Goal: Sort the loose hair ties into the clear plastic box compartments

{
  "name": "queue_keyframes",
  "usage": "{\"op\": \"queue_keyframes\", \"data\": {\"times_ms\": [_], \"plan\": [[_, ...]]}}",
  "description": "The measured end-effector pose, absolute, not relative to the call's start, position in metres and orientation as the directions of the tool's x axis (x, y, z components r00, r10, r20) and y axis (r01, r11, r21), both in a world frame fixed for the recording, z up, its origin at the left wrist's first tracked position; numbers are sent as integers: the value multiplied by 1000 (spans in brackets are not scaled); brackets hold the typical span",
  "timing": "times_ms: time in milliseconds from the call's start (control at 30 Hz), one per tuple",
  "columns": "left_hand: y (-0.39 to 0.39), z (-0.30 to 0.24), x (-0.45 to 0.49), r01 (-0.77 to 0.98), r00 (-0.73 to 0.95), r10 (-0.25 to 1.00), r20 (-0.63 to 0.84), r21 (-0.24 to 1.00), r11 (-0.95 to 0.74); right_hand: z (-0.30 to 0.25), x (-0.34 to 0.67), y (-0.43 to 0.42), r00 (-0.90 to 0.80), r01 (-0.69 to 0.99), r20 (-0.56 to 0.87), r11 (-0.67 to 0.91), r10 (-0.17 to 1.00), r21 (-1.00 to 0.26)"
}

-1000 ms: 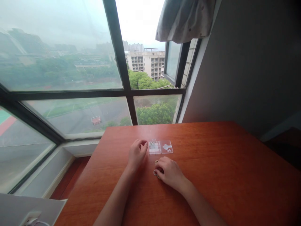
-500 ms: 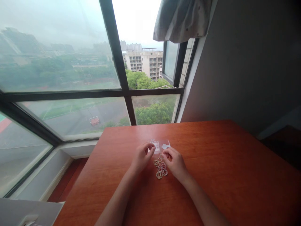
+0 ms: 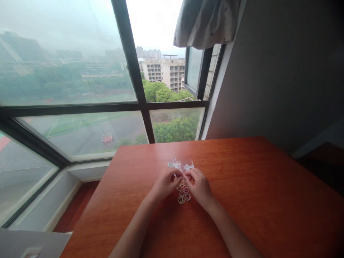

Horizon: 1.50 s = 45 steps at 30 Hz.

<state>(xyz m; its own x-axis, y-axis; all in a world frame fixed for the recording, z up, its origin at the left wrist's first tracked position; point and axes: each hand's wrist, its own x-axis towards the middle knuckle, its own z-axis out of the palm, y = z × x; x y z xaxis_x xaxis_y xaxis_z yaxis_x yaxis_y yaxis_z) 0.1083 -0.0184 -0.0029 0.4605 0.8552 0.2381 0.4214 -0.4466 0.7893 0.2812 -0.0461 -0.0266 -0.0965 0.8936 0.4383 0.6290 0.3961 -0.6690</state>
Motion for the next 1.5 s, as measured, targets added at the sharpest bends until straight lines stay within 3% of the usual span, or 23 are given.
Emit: {"op": "queue_keyframes", "data": {"times_ms": [233,467,567,1067,1500], "plan": [[-14,-7,106,469,456,860,228,760,-450,-28,281,-45,-113,646,445,406,888,-646],[5,-23,87,581,76,945,318,756,-301,-27,294,-43,-114,656,313,308,943,-689],[14,-31,81,610,-12,948,318,754,-245,-28,296,-43,-131,672,268,284,955,-684],[17,-34,83,636,-26,942,333,733,-242,-28,298,-43,-178,651,243,300,953,-697],[11,-32,81,602,-5,955,298,763,-235,-21,305,-49,-334,610,114,307,936,-731]]}}
